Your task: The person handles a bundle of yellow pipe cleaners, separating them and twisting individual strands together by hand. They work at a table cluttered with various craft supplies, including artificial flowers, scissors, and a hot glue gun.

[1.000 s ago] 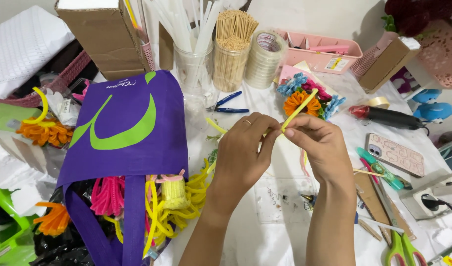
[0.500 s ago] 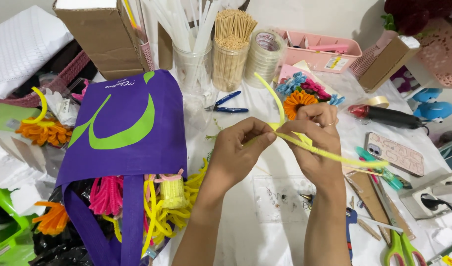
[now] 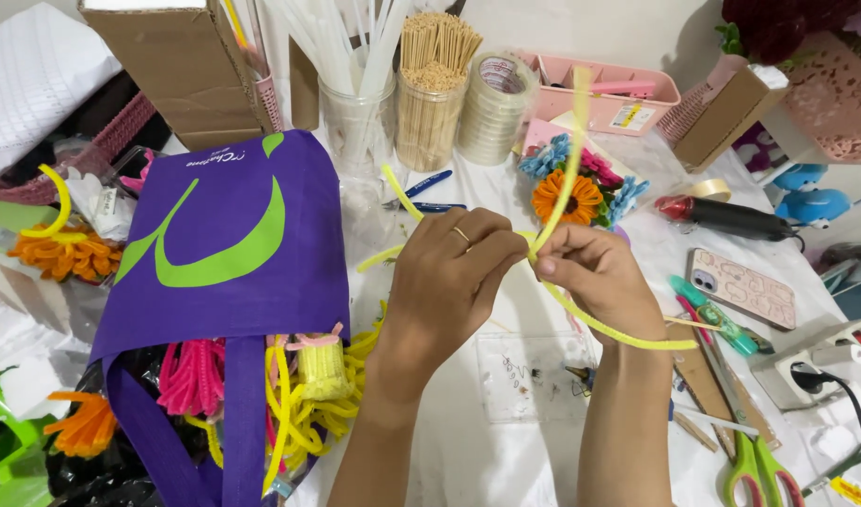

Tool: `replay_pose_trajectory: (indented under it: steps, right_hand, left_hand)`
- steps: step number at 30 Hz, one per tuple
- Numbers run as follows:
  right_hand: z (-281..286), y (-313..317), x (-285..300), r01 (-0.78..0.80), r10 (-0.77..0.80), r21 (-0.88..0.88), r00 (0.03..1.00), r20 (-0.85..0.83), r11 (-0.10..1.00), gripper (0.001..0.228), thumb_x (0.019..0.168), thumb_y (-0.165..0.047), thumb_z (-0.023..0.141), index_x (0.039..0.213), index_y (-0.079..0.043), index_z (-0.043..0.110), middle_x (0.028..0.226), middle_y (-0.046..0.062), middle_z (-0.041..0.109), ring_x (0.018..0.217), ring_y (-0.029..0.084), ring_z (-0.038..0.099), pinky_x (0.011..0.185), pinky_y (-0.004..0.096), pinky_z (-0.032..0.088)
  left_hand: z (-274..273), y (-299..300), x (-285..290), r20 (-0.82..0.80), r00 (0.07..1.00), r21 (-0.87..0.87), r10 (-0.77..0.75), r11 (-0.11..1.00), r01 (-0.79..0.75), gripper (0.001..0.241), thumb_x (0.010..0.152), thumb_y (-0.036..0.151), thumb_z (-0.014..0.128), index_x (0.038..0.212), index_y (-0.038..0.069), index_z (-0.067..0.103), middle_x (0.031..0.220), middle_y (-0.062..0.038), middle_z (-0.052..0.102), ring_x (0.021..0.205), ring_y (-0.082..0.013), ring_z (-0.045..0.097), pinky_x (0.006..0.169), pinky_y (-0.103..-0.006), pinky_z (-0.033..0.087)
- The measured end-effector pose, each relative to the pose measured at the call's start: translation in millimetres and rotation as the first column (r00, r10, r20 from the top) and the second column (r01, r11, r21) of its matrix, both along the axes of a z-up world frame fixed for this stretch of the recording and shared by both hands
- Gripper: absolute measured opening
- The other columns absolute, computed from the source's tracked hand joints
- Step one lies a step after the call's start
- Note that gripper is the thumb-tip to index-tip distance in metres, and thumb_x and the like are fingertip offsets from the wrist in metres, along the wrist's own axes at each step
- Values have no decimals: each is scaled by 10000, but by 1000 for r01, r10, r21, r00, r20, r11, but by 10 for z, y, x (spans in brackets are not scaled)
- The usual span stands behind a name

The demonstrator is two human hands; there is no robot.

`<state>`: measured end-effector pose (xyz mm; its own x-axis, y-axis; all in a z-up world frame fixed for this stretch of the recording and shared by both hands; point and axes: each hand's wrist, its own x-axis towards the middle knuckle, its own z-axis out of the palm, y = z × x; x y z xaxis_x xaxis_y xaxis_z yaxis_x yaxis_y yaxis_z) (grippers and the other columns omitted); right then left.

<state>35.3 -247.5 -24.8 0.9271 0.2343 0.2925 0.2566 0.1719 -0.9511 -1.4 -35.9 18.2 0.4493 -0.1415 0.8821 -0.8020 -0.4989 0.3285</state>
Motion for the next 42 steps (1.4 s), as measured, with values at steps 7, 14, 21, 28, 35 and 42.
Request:
replay_pose_trajectory:
  steps: [7, 14, 21, 28, 35, 42]
  right_hand:
    - [82, 72, -46, 27, -23, -97, 999, 40, 995, 169, 815, 33, 788, 957, 69, 704, 764, 77, 638, 722, 131, 630, 726, 267, 520]
    - [541, 160, -203, -26, 24, -172, 1000, -15, 985, 169, 821, -25, 811, 974, -54, 746, 816, -32, 685, 794, 54, 631, 763, 209, 501]
    - [998, 15, -640, 57, 69, -582, 979, 192, 811, 73, 946, -173, 714, 985, -129, 671, 883, -16, 652, 851, 96, 595, 820, 259, 461]
    - [1108, -33, -926, 545, 306, -641, 582, 753, 540, 358, 1090, -327, 384, 975, -74, 609, 962, 48, 603, 884, 266, 530, 795, 393, 267]
    - [1110, -261, -945, 879, 587, -289, 13, 810, 379, 175, 1021, -99, 686, 876, -142, 598, 957, 3, 674, 852, 139, 642, 780, 310, 439]
    - [1093, -435, -886, 852, 580, -340, 55, 813, 397, 162, 1055, -79, 537, 940, -75, 652, 959, 74, 668, 809, 209, 602, 713, 321, 442]
  left_hand:
    - [-30, 19, 20, 16, 999, 42, 32, 999, -32, 62, 953, 100, 700, 916, 149, 712, 858, 7, 632, 822, -228, 655, 799, -343, 532]
    - [36, 79, -74, 10, 999, 64, -40, 997, 40, 55, 938, 68, 730, 914, 116, 720, 901, -45, 660, 840, -267, 667, 790, -373, 543]
    - [62, -64, -211, -74, 992, 72, -100, 992, 105, 45, 983, 75, 699, 955, 107, 711, 974, -36, 670, 858, -243, 630, 809, -382, 483]
    - [120, -184, -317, -464, 821, -174, -333, 943, 284, 104, 903, 186, 707, 802, 160, 711, 786, 46, 706, 726, -114, 642, 574, -278, 444]
    - [-380, -464, -58, -665, 230, -657, -711, 703, 274, 75, 850, 91, 766, 809, 30, 749, 787, -15, 714, 807, -99, 624, 796, -257, 499]
    - [-473, -772, -7, -422, -140, -904, -896, 403, 146, 102, 937, 74, 659, 915, -24, 681, 772, -85, 626, 739, -163, 581, 716, -285, 432]
